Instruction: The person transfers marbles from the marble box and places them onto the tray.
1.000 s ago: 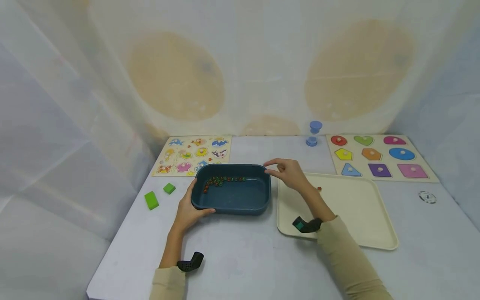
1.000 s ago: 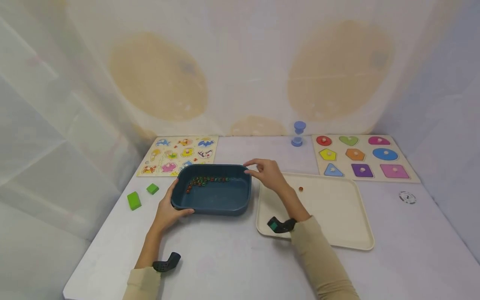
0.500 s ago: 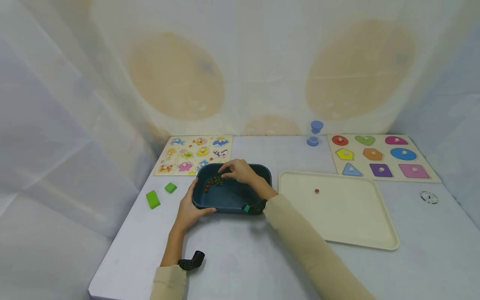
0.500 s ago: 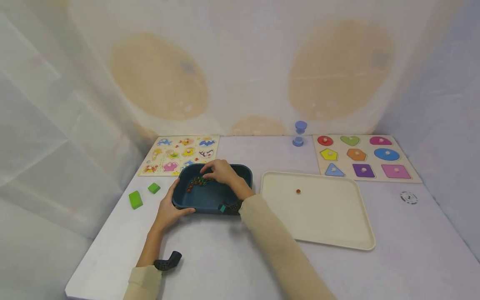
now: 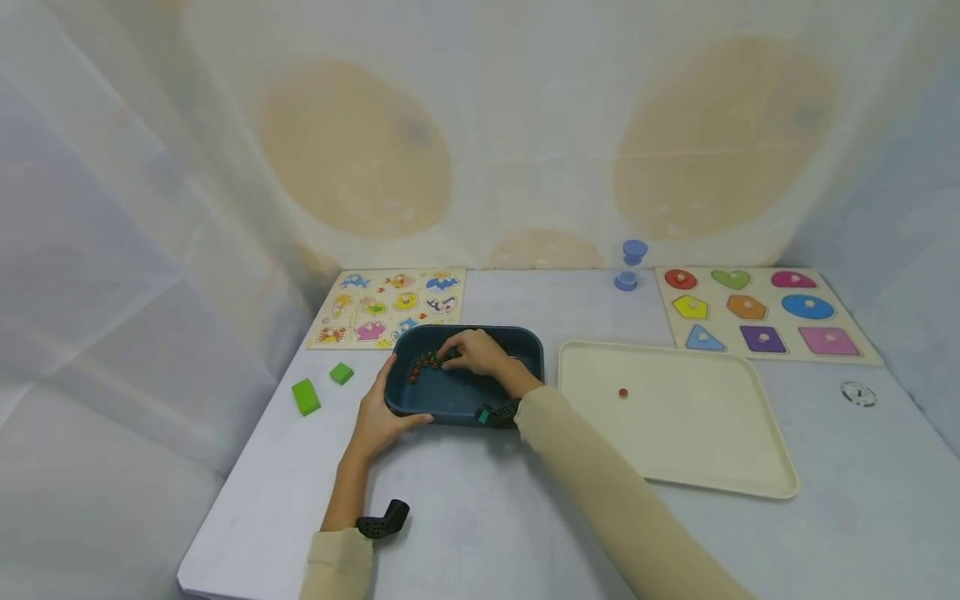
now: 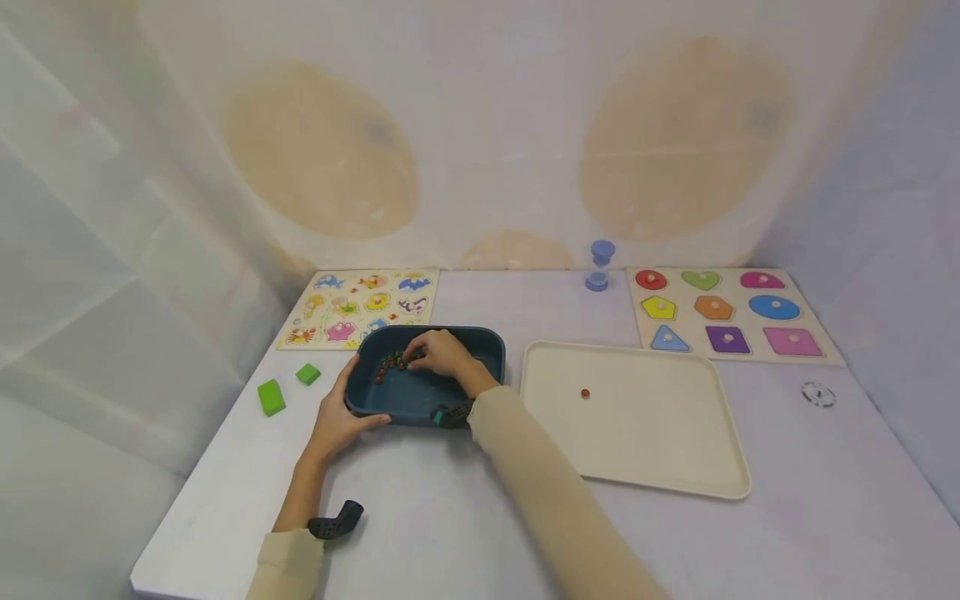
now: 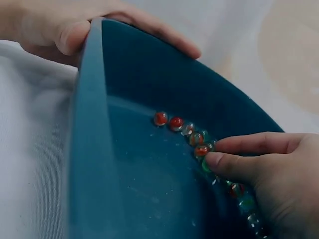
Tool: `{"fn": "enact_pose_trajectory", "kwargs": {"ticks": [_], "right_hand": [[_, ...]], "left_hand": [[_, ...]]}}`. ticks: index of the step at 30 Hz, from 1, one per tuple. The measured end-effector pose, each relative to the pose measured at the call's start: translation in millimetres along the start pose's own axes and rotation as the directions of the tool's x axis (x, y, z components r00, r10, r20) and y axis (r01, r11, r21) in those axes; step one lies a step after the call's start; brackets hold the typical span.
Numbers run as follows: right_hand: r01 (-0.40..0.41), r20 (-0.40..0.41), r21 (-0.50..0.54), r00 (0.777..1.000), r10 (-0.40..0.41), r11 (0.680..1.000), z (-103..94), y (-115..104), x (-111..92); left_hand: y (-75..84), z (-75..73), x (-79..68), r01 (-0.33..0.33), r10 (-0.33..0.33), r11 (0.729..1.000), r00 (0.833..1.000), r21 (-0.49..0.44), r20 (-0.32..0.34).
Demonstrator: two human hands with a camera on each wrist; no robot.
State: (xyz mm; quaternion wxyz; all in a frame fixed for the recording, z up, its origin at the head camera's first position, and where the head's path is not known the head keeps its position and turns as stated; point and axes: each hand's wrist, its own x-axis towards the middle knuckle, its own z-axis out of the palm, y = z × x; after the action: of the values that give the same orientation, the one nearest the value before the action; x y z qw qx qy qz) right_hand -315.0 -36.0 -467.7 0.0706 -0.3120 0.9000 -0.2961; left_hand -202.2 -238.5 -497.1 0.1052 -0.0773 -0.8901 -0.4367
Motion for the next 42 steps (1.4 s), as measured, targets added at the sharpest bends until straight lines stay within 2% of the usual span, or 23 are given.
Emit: {"fn": "enact_pose_trajectory", "kwargs": {"ticks": [4, 8, 13, 16, 18, 21, 24, 26, 29, 32, 35, 38, 42], "right_hand": [[-0.036, 0.020, -0.046, 0.999, 0.037, 0.998, 1.0, -1.7, 1.9], [-0.038, 0.034, -0.084, 0.999, 0.041, 0.996, 1.6, -1.6, 2.8], [0.016, 0.004, -0.064, 1.000, -0.016, 0.998, -1.5, -1.9, 0.1], [0.099, -0.068, -0.007, 0.993, -0.099, 0.995, -11.3, -3.9, -7.4], [0.159, -0.131, 0.047, 0.980, -0.152, 0.986, -24.0, -5.8, -19.0], [0.229, -0.243, 0.098, 0.949, -0.200, 0.969, -47.7, -3.5, -46.4], [0.252, -0.350, 0.092, 0.914, -0.205, 0.963, -70.8, 12.2, -83.6], [0.226, -0.409, 0.058, 0.894, -0.183, 0.972, -83.0, 30.7, -111.2], [0.140, -0.466, 0.011, 0.877, -0.118, 0.990, -97.6, 66.2, -155.5], [0.007, -0.501, -0.020, 0.865, -0.016, 1.000, -106.2, 102.0, -197.0], [-0.142, -0.495, -0.055, 0.863, 0.097, 0.988, -108.4, 131.4, -231.1], [-0.267, -0.450, -0.076, 0.869, 0.206, 0.961, -105.3, 150.4, -254.8], [-0.332, -0.414, -0.066, 0.867, 0.277, 0.941, -100.7, 159.7, -268.3]], "left_hand": [[0.0, -0.6, 0.0, 0.012, -0.012, 1.000, 1.000, 0.000, 0.006], [-0.8, -0.6, 0.1, 0.016, -0.016, 1.000, 1.000, -0.002, 0.012], [-2.0, -0.8, -0.3, 0.011, -0.011, 1.000, 1.000, -0.005, 0.012], [-2.4, -1.1, -1.0, 0.023, -0.023, 1.000, 1.000, -0.011, 0.008], [-2.8, -1.2, -1.2, 0.029, -0.029, 1.000, 1.000, -0.012, 0.011], [-3.0, -0.8, -1.1, 0.043, -0.042, 0.999, 0.999, -0.027, 0.008], [-4.0, -0.1, -0.2, 0.033, -0.033, 0.999, 0.999, -0.028, 0.007], [-4.4, 0.4, 0.5, 0.022, -0.022, 0.999, 1.000, -0.026, 0.002], [-4.1, 1.4, 0.8, 0.015, -0.015, 1.000, 1.000, -0.017, 0.000], [-3.2, 1.3, 0.7, 0.024, -0.024, 1.000, 1.000, -0.013, -0.003], [-2.3, 0.4, 0.4, 0.026, -0.026, 1.000, 1.000, -0.005, 0.001], [-1.8, 0.0, 0.1, 0.025, -0.025, 1.000, 1.000, -0.008, 0.005], [-1.8, 0.8, -0.2, 0.022, -0.022, 1.000, 1.000, -0.017, 0.003]]}}
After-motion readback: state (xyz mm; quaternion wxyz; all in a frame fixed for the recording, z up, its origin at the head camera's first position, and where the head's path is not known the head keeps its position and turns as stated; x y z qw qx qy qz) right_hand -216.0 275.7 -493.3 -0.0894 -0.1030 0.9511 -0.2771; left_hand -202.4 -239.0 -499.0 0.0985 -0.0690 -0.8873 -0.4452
